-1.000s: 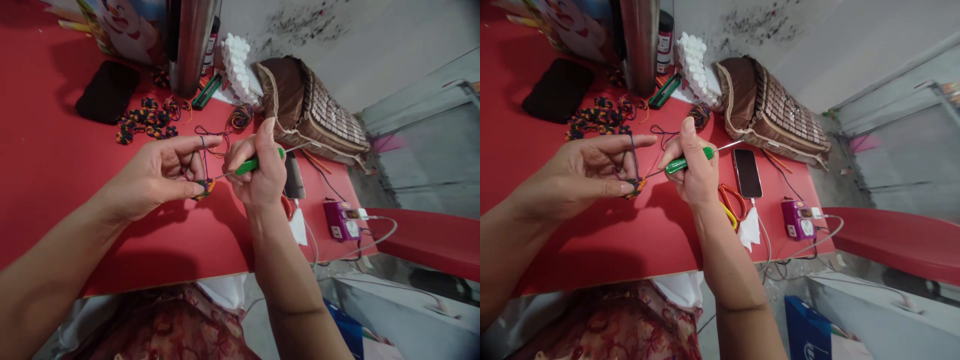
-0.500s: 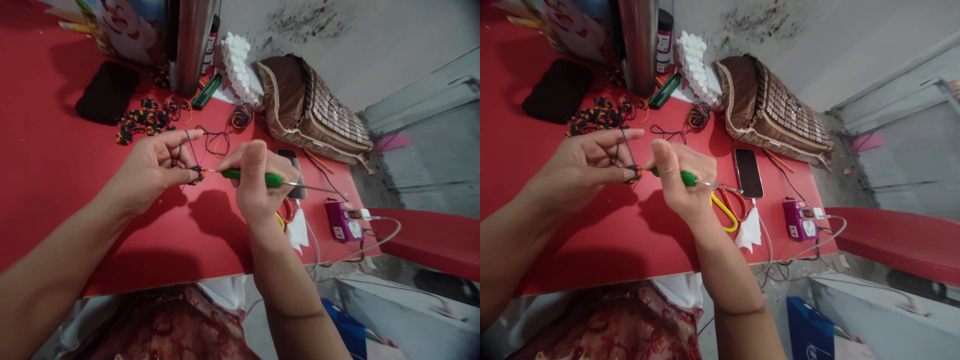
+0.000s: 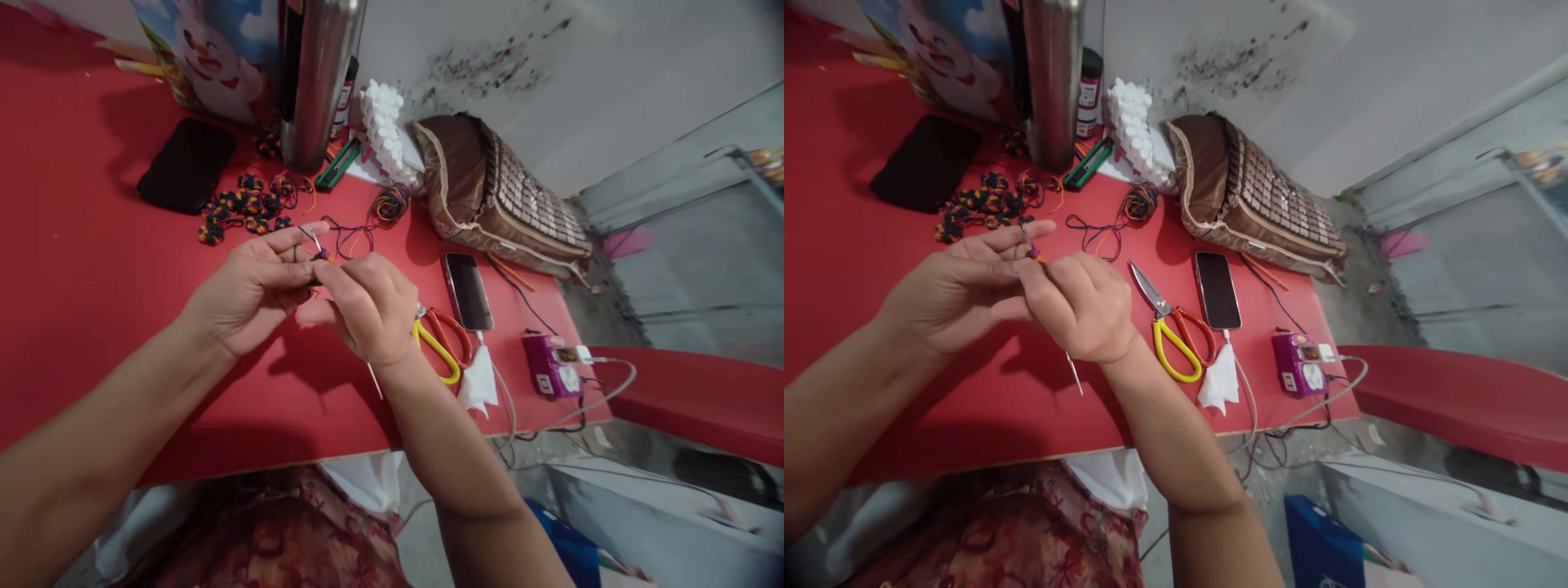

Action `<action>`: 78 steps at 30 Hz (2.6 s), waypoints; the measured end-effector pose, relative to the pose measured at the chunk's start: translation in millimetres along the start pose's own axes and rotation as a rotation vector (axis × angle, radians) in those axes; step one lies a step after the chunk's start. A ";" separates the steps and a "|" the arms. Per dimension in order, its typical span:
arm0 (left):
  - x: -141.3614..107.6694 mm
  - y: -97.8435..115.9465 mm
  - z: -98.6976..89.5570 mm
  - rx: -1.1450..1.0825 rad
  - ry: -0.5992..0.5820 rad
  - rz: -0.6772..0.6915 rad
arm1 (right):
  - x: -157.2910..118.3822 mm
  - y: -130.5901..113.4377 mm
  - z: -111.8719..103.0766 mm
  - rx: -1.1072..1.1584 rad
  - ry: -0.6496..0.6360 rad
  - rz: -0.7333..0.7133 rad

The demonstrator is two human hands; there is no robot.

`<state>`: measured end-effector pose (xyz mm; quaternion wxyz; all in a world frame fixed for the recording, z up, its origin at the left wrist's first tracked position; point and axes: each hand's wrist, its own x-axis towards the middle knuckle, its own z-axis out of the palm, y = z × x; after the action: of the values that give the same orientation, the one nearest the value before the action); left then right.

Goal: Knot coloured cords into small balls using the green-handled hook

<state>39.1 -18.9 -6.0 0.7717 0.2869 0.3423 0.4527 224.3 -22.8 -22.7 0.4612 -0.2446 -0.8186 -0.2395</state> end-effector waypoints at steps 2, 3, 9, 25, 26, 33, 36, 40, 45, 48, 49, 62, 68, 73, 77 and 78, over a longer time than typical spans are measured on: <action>-1.1 -2.0 5.9 0.053 0.073 0.154 | -0.3 -1.5 4.4 -0.040 0.028 -0.007; -1.7 -3.1 8.5 0.101 0.105 0.248 | -0.5 -2.6 5.9 -0.053 0.033 -0.002; -4.5 -6.8 12.5 0.310 0.077 0.512 | -0.1 -12.1 -0.1 0.047 0.010 0.112; -9.1 0.8 13.4 0.479 0.020 0.502 | 15.5 -27.6 -22.7 0.267 0.110 0.629; -9.3 1.4 13.0 0.492 -0.001 0.492 | 18.3 -27.4 -24.5 0.292 0.123 0.678; -9.2 1.5 7.1 0.427 -0.174 0.369 | 27.0 -11.1 -22.8 0.722 0.200 1.142; -8.8 -1.1 4.0 0.274 -0.221 0.307 | 24.7 -0.9 -16.5 1.006 0.164 1.305; -5.5 -3.9 2.4 0.207 -0.212 0.305 | 24.0 2.9 -8.8 1.159 0.012 1.415; -0.6 -8.4 4.1 0.123 -0.190 0.320 | 21.4 -12.7 -5.6 1.167 0.016 1.376; -0.7 -13.8 7.2 0.036 -0.148 0.336 | 19.2 -21.8 -5.9 1.191 0.158 1.258; -1.0 -15.9 8.5 0.006 -0.164 0.356 | 19.3 -23.3 -5.6 1.187 0.211 1.211; -2.1 -20.6 10.3 0.035 0.000 0.354 | 12.1 -11.6 9.8 1.111 0.154 1.376; -0.2 -15.2 7.0 0.098 0.042 0.412 | 4.9 -12.3 13.9 1.060 0.079 1.287; 3.7 -14.6 5.3 0.076 0.040 0.401 | 8.9 -12.7 9.0 1.135 0.096 1.313; 6.9 -15.2 2.4 0.108 0.074 0.408 | 15.9 -13.7 4.1 1.231 0.141 1.361; 7.4 -14.9 1.7 0.111 0.083 0.431 | 16.4 -14.2 3.3 1.251 0.153 1.354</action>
<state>50.6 -18.8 -18.1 0.6257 0.3765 0.3289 0.5988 206.0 -28.7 -12.3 0.6037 -0.3608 -0.4489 0.5513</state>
